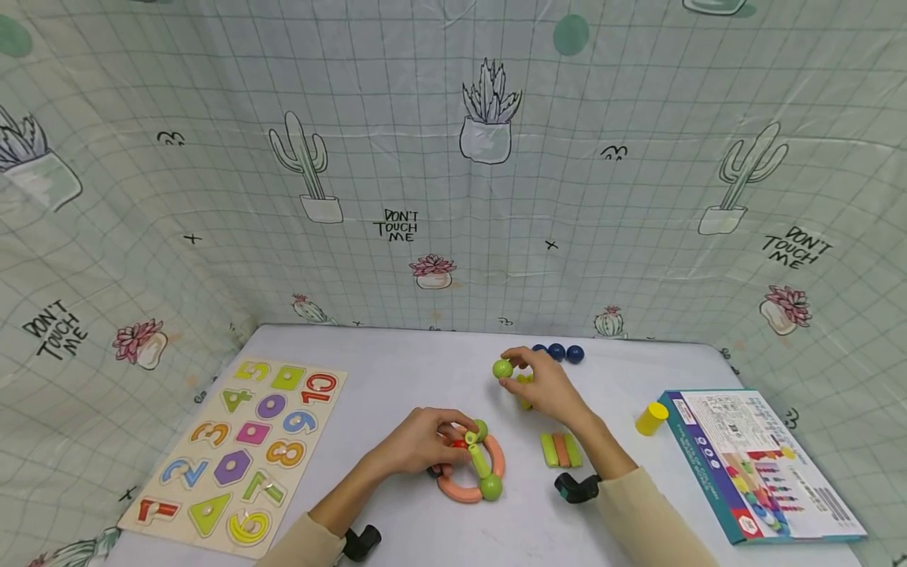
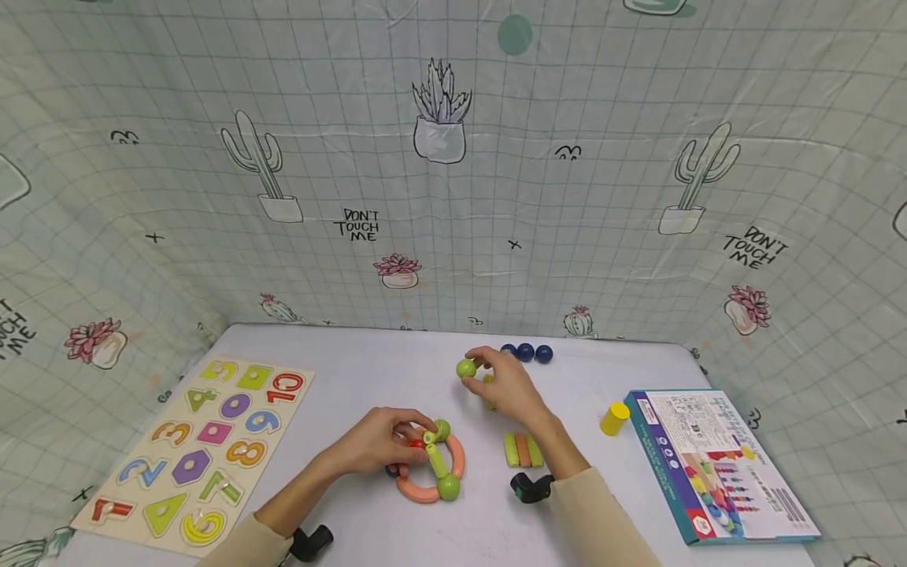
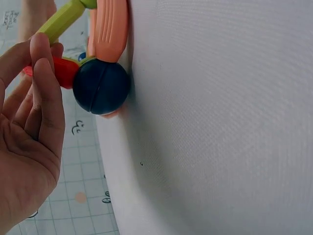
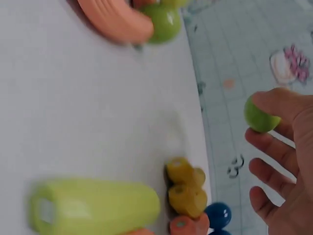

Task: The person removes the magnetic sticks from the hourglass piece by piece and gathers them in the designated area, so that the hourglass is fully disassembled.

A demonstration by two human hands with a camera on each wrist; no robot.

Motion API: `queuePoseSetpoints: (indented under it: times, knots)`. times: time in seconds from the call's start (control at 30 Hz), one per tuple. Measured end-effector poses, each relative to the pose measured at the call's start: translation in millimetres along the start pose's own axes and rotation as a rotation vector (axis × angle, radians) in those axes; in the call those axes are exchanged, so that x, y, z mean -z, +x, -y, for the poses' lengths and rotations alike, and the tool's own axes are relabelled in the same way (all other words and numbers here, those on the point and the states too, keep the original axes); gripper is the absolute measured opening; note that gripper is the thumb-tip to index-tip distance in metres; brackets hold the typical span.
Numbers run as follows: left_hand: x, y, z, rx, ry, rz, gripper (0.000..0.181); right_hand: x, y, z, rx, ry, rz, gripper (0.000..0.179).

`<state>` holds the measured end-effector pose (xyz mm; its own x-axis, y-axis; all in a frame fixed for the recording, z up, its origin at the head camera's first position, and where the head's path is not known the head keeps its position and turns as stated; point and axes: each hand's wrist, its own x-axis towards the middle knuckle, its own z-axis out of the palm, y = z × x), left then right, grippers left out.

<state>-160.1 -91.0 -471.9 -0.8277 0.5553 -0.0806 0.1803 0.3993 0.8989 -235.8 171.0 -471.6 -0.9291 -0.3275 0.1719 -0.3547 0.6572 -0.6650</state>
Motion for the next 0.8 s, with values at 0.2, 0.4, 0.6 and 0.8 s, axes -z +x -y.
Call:
queuePoseSetpoints:
  times: [0.2,0.4,0.6,0.8]
  knots:
    - [-0.6,-0.8,-0.8,-0.004,-0.005,-0.001,0.032,8.5,30.5,-22.0,-0.043,-0.218,-0.021,0.037]
    - [-0.3,-1.3,-2.9,-0.009,0.008,-0.01,0.031,10.8,45.3,-29.9,-0.027,-0.415,-0.017,0.035]
    - [0.0,-1.6,-1.9,-0.01,-0.002,-0.005,0.031,7.9,51.4,-35.2,-0.033,-0.476,0.004,0.033]
    - [-0.4,-1.3,-1.6,-0.006,0.003,-0.007,0.032,7.3,55.0,-35.9,-0.046,-0.496,0.012,0.032]
